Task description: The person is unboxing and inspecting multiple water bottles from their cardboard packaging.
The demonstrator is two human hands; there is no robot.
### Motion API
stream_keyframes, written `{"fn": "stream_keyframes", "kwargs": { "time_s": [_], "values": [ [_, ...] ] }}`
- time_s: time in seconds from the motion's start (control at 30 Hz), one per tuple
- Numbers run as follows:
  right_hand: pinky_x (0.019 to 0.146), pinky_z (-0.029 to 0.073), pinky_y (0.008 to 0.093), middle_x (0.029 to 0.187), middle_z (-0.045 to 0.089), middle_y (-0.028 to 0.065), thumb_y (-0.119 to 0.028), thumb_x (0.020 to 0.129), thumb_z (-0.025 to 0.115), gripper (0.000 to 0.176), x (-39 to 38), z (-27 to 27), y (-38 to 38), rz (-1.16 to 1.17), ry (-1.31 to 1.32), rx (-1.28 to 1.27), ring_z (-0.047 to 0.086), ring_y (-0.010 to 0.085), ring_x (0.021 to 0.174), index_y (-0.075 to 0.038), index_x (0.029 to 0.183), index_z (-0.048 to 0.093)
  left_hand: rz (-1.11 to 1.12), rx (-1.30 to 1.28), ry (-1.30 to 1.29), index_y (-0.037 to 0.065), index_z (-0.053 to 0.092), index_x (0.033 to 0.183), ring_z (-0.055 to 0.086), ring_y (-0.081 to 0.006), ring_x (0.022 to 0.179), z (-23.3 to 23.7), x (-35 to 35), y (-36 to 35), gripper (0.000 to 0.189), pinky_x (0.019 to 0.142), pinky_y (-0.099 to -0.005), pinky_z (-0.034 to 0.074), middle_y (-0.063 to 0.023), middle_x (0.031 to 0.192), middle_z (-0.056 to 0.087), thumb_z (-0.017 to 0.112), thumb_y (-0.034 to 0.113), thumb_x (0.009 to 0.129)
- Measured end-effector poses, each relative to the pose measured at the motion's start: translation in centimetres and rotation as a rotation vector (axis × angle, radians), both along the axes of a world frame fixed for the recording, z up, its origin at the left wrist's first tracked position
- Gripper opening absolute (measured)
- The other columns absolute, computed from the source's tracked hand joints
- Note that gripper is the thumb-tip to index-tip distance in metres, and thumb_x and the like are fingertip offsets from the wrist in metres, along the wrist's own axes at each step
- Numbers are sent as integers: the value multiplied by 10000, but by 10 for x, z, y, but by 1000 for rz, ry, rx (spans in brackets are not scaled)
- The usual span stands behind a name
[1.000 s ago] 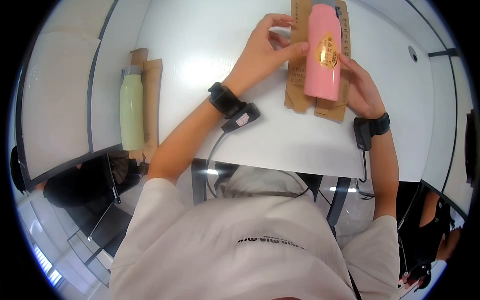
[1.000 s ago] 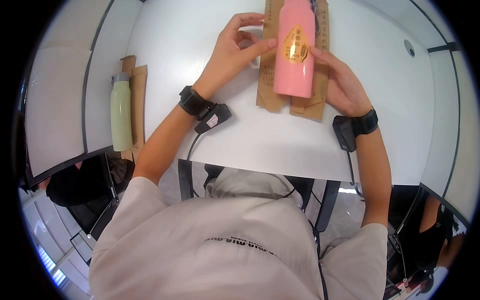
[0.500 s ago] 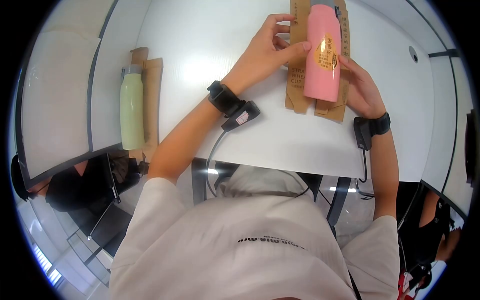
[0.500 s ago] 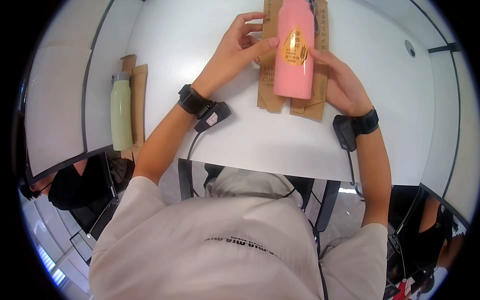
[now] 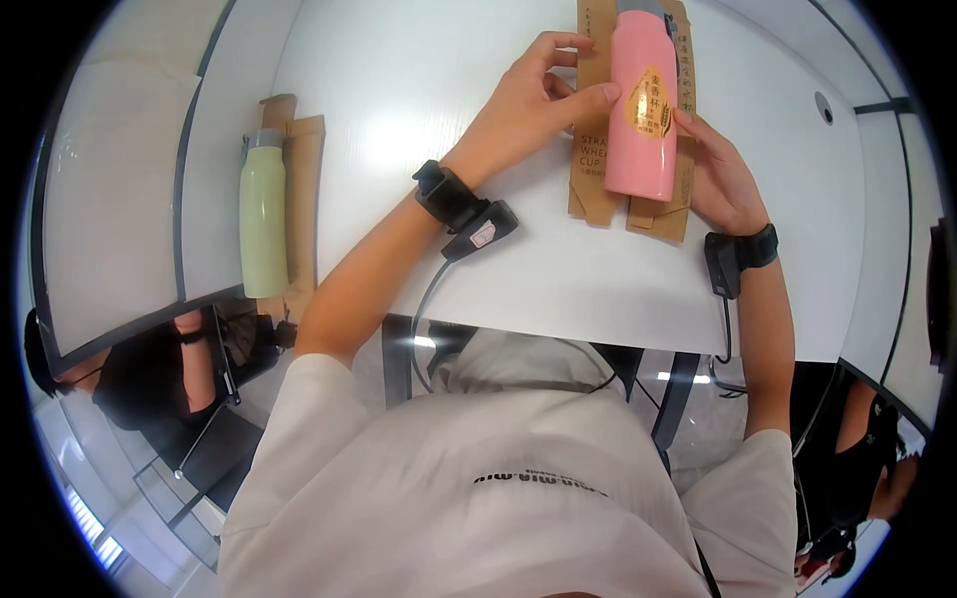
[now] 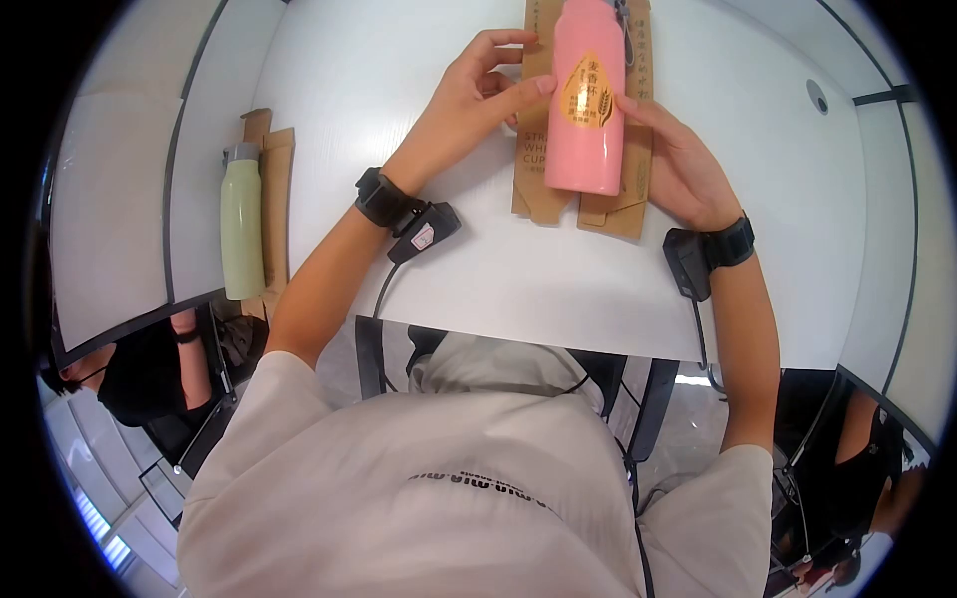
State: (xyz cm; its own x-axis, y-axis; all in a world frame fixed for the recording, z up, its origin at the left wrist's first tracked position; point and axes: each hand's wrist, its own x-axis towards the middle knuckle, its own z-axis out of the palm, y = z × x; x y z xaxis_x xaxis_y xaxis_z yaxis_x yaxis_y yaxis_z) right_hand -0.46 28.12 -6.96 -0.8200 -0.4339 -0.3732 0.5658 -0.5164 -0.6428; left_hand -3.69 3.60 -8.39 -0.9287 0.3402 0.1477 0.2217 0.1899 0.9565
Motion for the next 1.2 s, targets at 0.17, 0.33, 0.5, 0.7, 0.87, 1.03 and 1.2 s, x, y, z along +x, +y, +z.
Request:
{"fn": "stream_keyframes", "kwargs": {
  "time_s": [0.17,0.33,0.5,0.7,0.87,1.03,1.2],
  "values": [
    [1002,510,366,1311,560,131,-210,991,600,463,-1,-2,2,21,-4,-16,577,202,1191,2,1370,439,4,-15,8,49,479,1358,619,-71,816,1,1,0,626,685,-243,511,-129,1234,610,739,373,890],
    [1001,512,363,1308,561,130,-212,986,608,470,-1,-2,2,18,-5,-3,581,197,1184,2,1370,440,8,-32,20,49,483,1350,608,-60,778,-1,0,0,616,637,-234,504,-92,1100,644,735,375,893],
    [999,519,353,1304,560,128,-219,987,607,476,0,-2,3,-1,-2,30,581,189,1185,-1,1374,436,-13,-84,2,44,474,1345,607,-67,760,2,0,-1,595,613,-231,494,-37,875,659,716,371,911],
    [989,522,346,1303,561,128,-228,990,604,475,0,-1,2,6,8,16,584,187,1181,5,1370,440,-25,-83,-25,47,467,1347,614,-70,779,2,1,-1,592,623,-227,491,-34,886,668,703,382,920],
    [1000,511,374,1307,547,155,-207,1017,543,439,0,1,1,-7,-3,23,582,217,1175,29,1365,418,-22,-102,-35,55,462,1352,625,-75,807,3,1,-1,602,630,-230,495,-35,892,675,701,398,918],
    [996,512,370,1304,552,154,-210,1015,548,436,1,2,1,-19,-6,31,587,209,1166,27,1358,423,-21,-106,-14,60,460,1357,626,-76,804,2,1,-1,602,624,-226,498,-32,892,671,700,397,920],
    [996,512,371,1303,552,158,-214,1012,553,441,0,2,1,-4,1,8,588,209,1165,25,1359,423,-27,-95,-18,53,458,1357,623,-74,792,2,1,-1,587,620,-225,499,-26,877,663,694,379,929]
  ]
}}
